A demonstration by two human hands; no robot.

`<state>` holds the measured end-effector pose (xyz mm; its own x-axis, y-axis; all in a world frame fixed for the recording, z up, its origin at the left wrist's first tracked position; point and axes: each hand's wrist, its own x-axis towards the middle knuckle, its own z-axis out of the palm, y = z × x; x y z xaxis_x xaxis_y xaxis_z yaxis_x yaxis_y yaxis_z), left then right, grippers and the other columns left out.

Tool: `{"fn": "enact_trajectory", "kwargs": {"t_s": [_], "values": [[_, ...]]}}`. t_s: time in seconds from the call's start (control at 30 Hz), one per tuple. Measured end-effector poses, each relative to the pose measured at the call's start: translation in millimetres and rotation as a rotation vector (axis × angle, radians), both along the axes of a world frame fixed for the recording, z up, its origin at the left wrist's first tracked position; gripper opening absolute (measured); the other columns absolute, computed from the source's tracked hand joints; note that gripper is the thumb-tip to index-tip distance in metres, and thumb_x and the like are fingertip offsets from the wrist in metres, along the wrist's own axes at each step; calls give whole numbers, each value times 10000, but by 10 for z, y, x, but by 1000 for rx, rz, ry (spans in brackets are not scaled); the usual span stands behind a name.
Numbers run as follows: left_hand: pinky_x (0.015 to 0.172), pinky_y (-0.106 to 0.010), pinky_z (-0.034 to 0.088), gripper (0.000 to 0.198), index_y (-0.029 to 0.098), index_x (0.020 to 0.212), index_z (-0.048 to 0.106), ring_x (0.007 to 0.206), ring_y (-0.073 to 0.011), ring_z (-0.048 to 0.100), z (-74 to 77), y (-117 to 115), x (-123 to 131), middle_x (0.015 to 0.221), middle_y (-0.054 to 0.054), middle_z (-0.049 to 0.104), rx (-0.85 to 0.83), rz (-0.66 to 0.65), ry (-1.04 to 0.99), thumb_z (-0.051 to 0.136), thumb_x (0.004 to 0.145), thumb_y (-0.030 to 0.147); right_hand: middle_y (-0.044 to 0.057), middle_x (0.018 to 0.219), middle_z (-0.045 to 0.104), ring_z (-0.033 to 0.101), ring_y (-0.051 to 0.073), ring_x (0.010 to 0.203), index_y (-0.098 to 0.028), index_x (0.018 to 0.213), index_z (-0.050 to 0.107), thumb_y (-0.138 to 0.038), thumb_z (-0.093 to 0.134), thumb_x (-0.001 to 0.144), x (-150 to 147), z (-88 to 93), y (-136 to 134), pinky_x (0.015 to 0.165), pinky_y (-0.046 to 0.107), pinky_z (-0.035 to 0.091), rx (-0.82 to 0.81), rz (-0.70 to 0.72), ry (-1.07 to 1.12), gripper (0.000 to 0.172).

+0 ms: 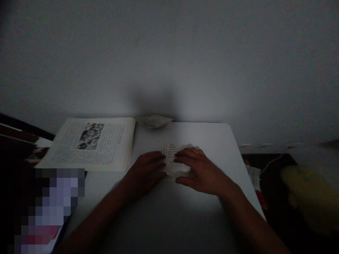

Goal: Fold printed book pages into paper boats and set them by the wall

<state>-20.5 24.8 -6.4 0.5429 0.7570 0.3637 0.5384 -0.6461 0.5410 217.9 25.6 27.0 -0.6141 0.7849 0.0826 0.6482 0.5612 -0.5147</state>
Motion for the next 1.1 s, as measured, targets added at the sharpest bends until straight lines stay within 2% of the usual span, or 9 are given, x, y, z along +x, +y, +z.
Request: {"fn": "enact_trajectory", "kwargs": {"t_s": [0.17,0.27,0.43,0.6,0.8,0.97,1.1], "values": [[948,-434,464,226,132,968,654,1108,-248,537,18,-2,13,1145,-125,623,53,-1,50,577,831,295,75,1176,572,487,256,1122,-230,1117,599,-351,670,737,-13,24,-42,990,458,335,36,-6,-70,405],[943,-430,469,260,130,980,648,1109,-250,537,33,-7,-3,1150,-132,618,57,12,61,585,824,327,66,1125,589,513,237,1078,-226,1074,615,-231,639,733,21,8,-36,966,434,355,37,4,-83,342],[959,-442,448,367,140,1037,619,1149,-263,495,70,-33,-48,1222,-134,567,-6,6,90,633,771,393,44,1052,620,551,206,1010,-231,997,629,-58,538,712,133,-33,10,955,427,360,18,15,-96,346],[987,-450,412,418,152,1080,598,1177,-276,458,92,-38,-54,1259,-131,531,-43,-2,118,662,735,378,30,966,648,578,186,936,-237,936,635,-122,513,799,183,-30,49,895,403,407,5,-2,-51,217],[971,-424,417,297,155,1017,615,1139,-260,483,91,-18,-29,1208,-114,563,-50,0,138,636,745,273,26,883,656,590,170,872,-218,918,623,-174,520,820,172,-46,69,778,330,468,-23,-91,60,149],[947,-428,419,144,161,869,630,1103,-256,503,53,-10,23,1155,-101,584,0,25,165,630,726,165,34,894,655,582,183,886,-213,871,647,-235,594,812,61,-63,71,821,359,440,4,-35,25,83],[879,-430,435,59,173,807,648,1034,-255,511,62,-7,75,1077,-94,596,24,93,192,630,758,200,21,958,662,577,184,925,-251,907,667,-283,588,839,-27,-90,79,847,369,413,39,-16,13,109]]}}
